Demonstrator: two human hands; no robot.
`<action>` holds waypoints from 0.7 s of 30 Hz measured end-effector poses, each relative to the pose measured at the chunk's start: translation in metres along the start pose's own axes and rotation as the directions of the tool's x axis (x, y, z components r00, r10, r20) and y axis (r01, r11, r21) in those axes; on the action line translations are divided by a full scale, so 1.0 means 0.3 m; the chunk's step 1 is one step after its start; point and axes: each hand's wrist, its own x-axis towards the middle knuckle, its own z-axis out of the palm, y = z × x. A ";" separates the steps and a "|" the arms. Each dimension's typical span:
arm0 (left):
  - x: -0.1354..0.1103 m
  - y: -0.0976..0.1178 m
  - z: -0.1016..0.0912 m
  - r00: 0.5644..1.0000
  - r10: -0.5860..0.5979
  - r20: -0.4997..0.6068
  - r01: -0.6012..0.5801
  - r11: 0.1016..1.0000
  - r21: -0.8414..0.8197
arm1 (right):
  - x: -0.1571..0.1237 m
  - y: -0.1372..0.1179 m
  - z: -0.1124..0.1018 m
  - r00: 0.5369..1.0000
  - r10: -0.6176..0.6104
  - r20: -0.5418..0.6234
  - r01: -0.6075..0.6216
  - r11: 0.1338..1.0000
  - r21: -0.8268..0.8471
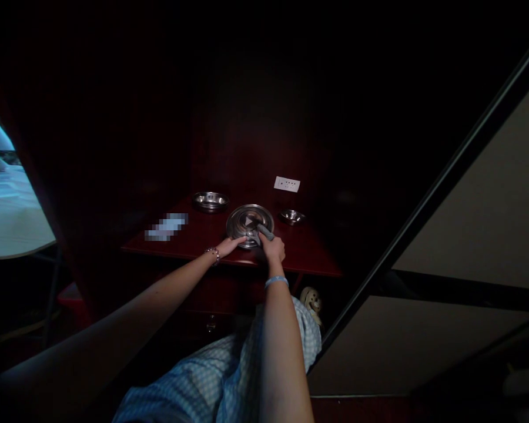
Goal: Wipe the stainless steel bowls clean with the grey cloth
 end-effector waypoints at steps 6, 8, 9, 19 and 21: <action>-0.011 0.014 0.007 0.999 -0.002 0.035 -0.002 0.995 0.101 | -0.025 -0.002 -0.109 0.991 -0.094 -0.099 0.062 0.956 -0.286; -0.010 0.015 0.005 0.999 -0.013 0.038 0.009 0.994 0.113 | -0.031 0.004 -0.124 0.988 -0.130 -0.085 0.094 0.936 -0.339; -0.007 0.014 0.003 0.999 -0.020 0.030 0.017 0.994 0.104 | -0.033 0.004 -0.126 0.987 -0.137 -0.087 0.098 0.928 -0.360; 0.023 -0.001 -0.001 0.998 -0.025 -0.064 0.014 0.985 -0.171 | -0.036 0.008 -0.100 0.993 -0.118 -0.016 0.109 0.953 -0.283; 0.013 0.008 0.001 0.998 0.034 -0.045 -0.042 0.982 -0.186 | -0.029 0.020 -0.099 0.996 -0.093 -0.017 0.087 0.967 -0.238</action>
